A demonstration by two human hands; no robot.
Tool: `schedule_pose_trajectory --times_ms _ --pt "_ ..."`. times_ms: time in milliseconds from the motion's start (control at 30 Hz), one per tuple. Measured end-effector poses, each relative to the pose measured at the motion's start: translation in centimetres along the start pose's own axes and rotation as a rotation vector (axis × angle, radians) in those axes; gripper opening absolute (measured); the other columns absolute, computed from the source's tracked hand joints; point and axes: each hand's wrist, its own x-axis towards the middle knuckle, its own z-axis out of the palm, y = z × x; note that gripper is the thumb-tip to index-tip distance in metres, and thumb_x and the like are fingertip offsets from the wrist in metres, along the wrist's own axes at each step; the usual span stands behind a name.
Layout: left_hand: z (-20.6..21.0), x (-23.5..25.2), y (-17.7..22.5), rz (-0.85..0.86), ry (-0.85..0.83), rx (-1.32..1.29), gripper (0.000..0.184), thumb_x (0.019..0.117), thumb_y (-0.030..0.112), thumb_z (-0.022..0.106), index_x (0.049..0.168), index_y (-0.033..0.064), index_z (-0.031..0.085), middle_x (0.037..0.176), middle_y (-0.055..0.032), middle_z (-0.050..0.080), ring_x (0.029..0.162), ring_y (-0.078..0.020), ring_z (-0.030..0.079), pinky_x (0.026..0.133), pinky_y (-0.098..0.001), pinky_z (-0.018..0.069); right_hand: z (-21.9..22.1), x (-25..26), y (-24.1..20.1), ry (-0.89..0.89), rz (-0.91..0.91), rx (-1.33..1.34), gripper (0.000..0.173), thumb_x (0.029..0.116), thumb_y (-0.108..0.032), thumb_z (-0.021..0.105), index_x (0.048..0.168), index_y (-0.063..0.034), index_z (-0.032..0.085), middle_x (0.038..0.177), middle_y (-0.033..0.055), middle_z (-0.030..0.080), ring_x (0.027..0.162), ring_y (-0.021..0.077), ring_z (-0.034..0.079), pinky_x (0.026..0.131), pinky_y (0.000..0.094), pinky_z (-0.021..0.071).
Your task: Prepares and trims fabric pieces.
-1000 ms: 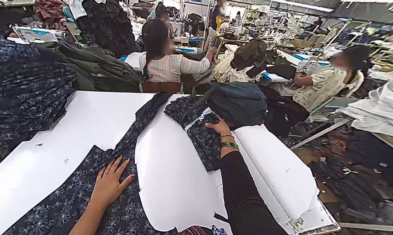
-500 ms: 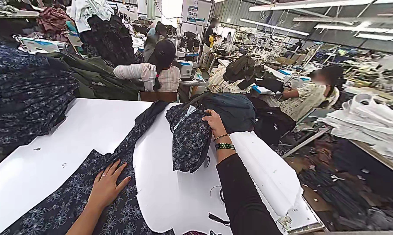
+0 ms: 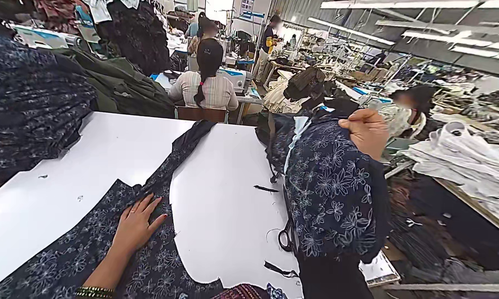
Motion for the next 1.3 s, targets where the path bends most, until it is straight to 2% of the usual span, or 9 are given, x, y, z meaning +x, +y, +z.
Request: schedule_pose_trajectory --times_ms 333,467,600,700,833,967,1133,1233,1300 --pt "-0.1 0.3 0.0 0.012 -0.015 0.016 0.071 0.0982 0.061 0.045 0.149 0.0116 0.053 0.162 -0.0186 0.039 0.150 -0.0433 0.033 0.118 -0.0692 0.0190 3.8 -5.9 -3.8 -0.003 -0.384 0.093 0.016 0.0947 -0.013 0.067 0.090 -0.0283 0.070 0.080 -0.0223 0.064 0.071 -0.0096 0.058 0.068 0.0105 0.0502" --pt "0.0 0.0 0.0 0.004 -0.001 0.018 0.077 0.0961 0.066 0.041 0.148 0.0115 0.055 0.161 -0.0180 0.040 0.150 -0.0423 0.034 0.118 -0.0683 0.0203 4.6 -14.7 -2.1 0.013 0.032 0.287 0.024 0.0946 -0.008 0.064 0.089 -0.0302 0.071 0.082 -0.0201 0.068 0.076 -0.0080 0.062 0.073 0.0117 0.0525" --pt "-0.1 0.0 0.0 0.002 0.001 -0.013 0.076 0.0963 0.065 0.044 0.148 0.0092 0.055 0.160 -0.0199 0.041 0.150 -0.0442 0.033 0.118 -0.0693 0.0199 2.0 -20.4 4.0 -0.809 0.691 -0.105 0.016 0.0965 -0.002 0.049 0.095 -0.0046 0.064 0.067 -0.0069 0.059 0.054 0.0003 0.055 0.056 0.0205 0.0506" --pt "-0.1 0.1 0.2 -0.002 -0.022 -0.009 0.074 0.0976 0.062 0.045 0.149 0.0096 0.053 0.161 -0.0200 0.039 0.150 -0.0445 0.032 0.118 -0.0694 0.0189 2.3 -18.0 7.2 -1.207 0.821 -0.758 0.041 0.1057 -0.015 0.043 0.145 -0.0058 0.052 0.099 0.0234 0.068 0.090 0.0392 0.067 0.085 0.0571 0.0513" --pt "0.0 0.2 0.2 -0.006 -0.034 0.006 0.072 0.0986 0.060 0.045 0.150 0.0102 0.052 0.162 -0.0190 0.039 0.151 -0.0428 0.032 0.119 -0.0683 0.0193 4.2 -16.0 13.2 -1.167 0.901 -1.141 0.058 0.1043 -0.035 0.054 0.153 -0.0061 0.040 0.131 0.0258 0.063 0.124 0.0431 0.060 0.100 0.0616 0.0463" --pt "-0.1 0.1 0.1 -0.005 -0.011 -0.012 0.069 0.0989 0.057 0.047 0.148 0.0092 0.055 0.161 -0.0184 0.040 0.150 -0.0426 0.033 0.119 -0.0675 0.0193 3.8 -13.0 18.0 -0.937 0.693 -0.908 0.035 0.1064 -0.017 0.047 0.130 0.0066 0.058 0.123 0.0285 0.064 0.118 0.0409 0.063 0.101 0.0583 0.0465" --pt "0.0 -0.2 -0.1 -0.008 -0.010 -0.031 0.069 0.0981 0.058 0.047 0.146 0.0092 0.056 0.160 -0.0186 0.042 0.150 -0.0417 0.034 0.120 -0.0666 0.0197 1.8 -6.3 15.1 -0.348 0.388 -0.176 0.084 0.1031 -0.016 0.052 0.163 -0.0058 -0.005 0.168 0.0220 0.015 0.150 0.0215 0.036 0.119 0.0307 0.0370" --pt "-0.1 -0.1 -0.2 0.035 0.104 -0.154 0.058 0.0982 0.047 0.053 0.133 0.0034 0.067 0.150 -0.0209 0.054 0.143 -0.0453 0.043 0.117 -0.0688 0.0241 2.7 -7.9 14.0 -0.649 0.484 -0.533 0.048 0.1062 -0.013 0.050 0.149 0.0076 0.043 0.141 0.0284 0.056 0.127 0.0331 0.060 0.109 0.0467 0.0460" --pt "0.5 -0.4 0.6 0.099 0.265 -0.235 0.048 0.0990 0.039 0.052 0.120 0.0010 0.073 0.137 -0.0216 0.064 0.135 -0.0459 0.053 0.113 -0.0667 0.0327 4.0 -10.3 15.1 -0.923 0.655 -0.827 0.047 0.1069 -0.019 0.051 0.149 0.0025 0.047 0.144 0.0280 0.054 0.130 0.0425 0.056 0.109 0.0593 0.0415"
